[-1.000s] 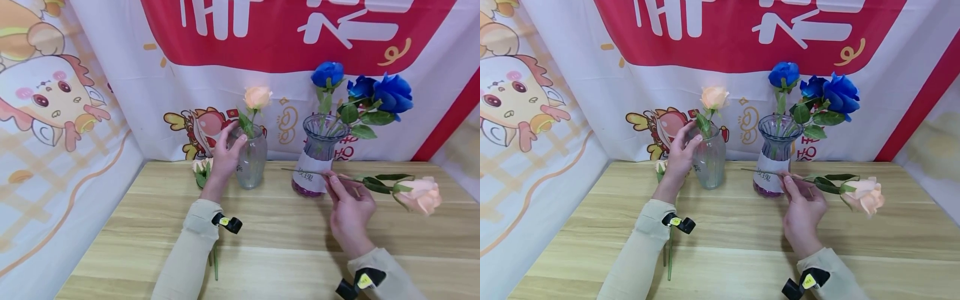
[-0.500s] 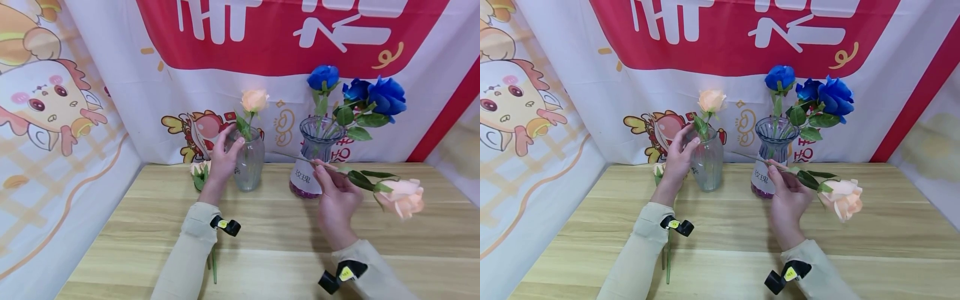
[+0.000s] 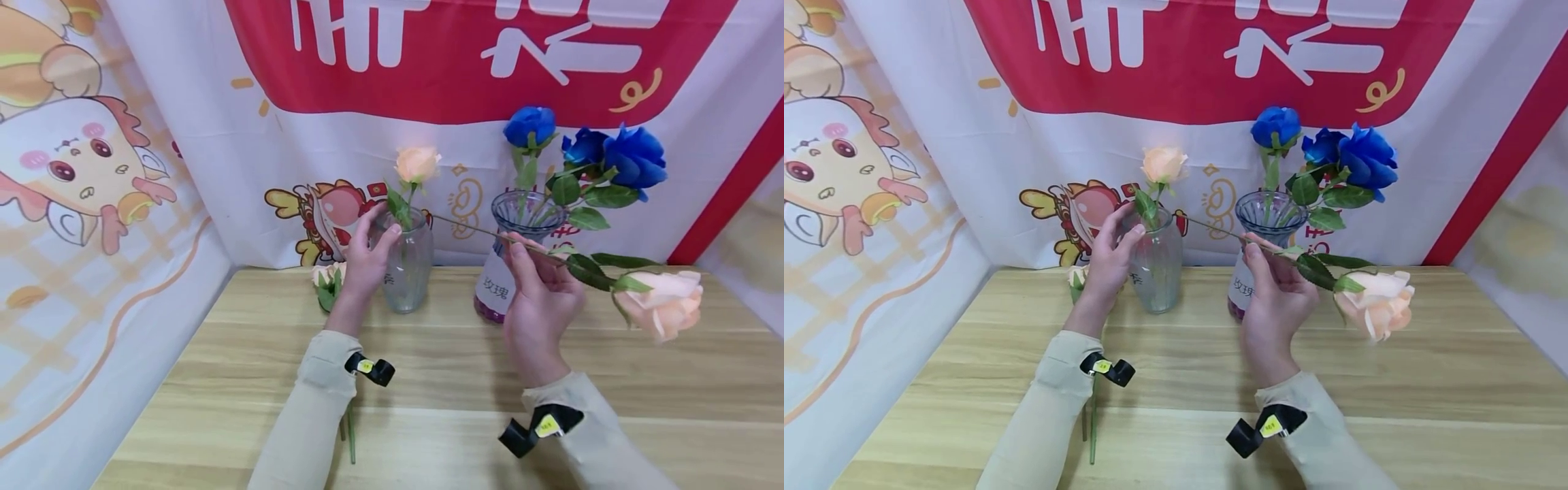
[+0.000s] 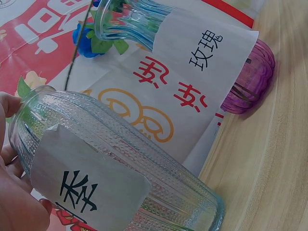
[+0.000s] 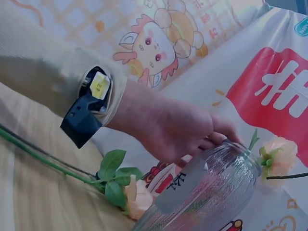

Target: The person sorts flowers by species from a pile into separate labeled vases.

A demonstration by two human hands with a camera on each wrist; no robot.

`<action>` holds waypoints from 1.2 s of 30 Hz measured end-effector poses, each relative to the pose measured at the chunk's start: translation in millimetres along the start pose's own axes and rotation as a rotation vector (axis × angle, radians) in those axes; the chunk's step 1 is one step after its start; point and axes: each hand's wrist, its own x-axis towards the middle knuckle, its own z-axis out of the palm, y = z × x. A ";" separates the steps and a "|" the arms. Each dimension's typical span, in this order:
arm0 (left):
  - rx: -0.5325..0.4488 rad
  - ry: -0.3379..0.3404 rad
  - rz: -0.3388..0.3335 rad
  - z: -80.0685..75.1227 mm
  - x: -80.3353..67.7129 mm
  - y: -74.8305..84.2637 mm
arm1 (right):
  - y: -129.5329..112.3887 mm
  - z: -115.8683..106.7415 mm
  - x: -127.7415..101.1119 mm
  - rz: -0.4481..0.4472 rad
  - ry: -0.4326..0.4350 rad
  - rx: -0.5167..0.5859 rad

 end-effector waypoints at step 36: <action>0.020 0.004 -0.011 0.1 0.6 -0.9 | 20.0 57.9 29.0 -0.259 -0.382 -0.268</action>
